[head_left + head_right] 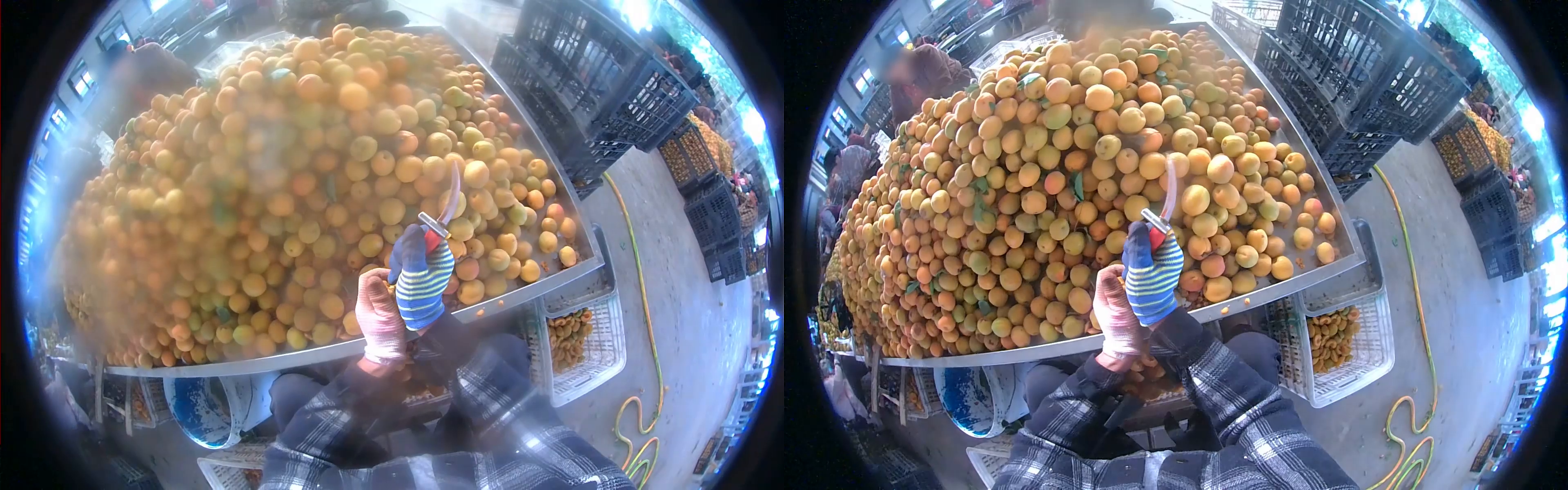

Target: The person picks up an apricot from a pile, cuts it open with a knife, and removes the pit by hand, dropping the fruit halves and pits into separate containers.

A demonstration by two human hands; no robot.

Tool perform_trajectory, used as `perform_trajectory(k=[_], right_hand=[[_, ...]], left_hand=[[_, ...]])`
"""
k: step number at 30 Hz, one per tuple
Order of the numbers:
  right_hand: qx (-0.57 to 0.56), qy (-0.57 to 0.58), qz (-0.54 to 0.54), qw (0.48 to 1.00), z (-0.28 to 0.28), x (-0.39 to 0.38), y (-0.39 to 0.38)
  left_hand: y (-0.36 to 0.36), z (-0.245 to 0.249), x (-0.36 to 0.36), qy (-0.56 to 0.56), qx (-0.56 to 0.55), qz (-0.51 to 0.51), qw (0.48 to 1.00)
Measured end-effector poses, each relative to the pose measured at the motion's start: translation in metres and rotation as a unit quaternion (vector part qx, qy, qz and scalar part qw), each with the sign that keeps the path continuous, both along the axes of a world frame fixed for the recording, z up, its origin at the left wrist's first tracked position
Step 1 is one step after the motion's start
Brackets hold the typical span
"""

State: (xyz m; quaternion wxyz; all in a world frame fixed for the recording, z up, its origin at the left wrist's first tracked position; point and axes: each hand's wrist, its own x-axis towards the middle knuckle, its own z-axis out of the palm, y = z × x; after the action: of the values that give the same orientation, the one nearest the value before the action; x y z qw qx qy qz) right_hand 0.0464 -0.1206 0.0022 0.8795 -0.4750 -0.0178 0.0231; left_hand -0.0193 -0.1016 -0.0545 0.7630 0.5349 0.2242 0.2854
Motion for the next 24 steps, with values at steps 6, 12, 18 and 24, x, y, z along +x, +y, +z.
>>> perform_trajectory(k=[6,12,18,24], right_hand=[[0.171,0.213,0.081,0.958,-0.009,0.016,-0.006],[0.230,0.235,0.177,0.928,-0.004,0.023,-0.014],[-0.273,-0.190,0.265,0.905,0.004,0.017,-0.025],[-0.507,-0.223,0.285,0.782,-0.003,0.017,-0.037]], left_hand=[[0.007,0.007,0.001,0.020,0.096,0.028,0.995],[0.021,0.020,0.005,0.027,-0.055,-0.008,0.998],[0.041,0.058,-0.005,0.126,-0.219,-0.097,0.963],[0.040,0.054,-0.030,0.187,-0.197,-0.157,0.949]])
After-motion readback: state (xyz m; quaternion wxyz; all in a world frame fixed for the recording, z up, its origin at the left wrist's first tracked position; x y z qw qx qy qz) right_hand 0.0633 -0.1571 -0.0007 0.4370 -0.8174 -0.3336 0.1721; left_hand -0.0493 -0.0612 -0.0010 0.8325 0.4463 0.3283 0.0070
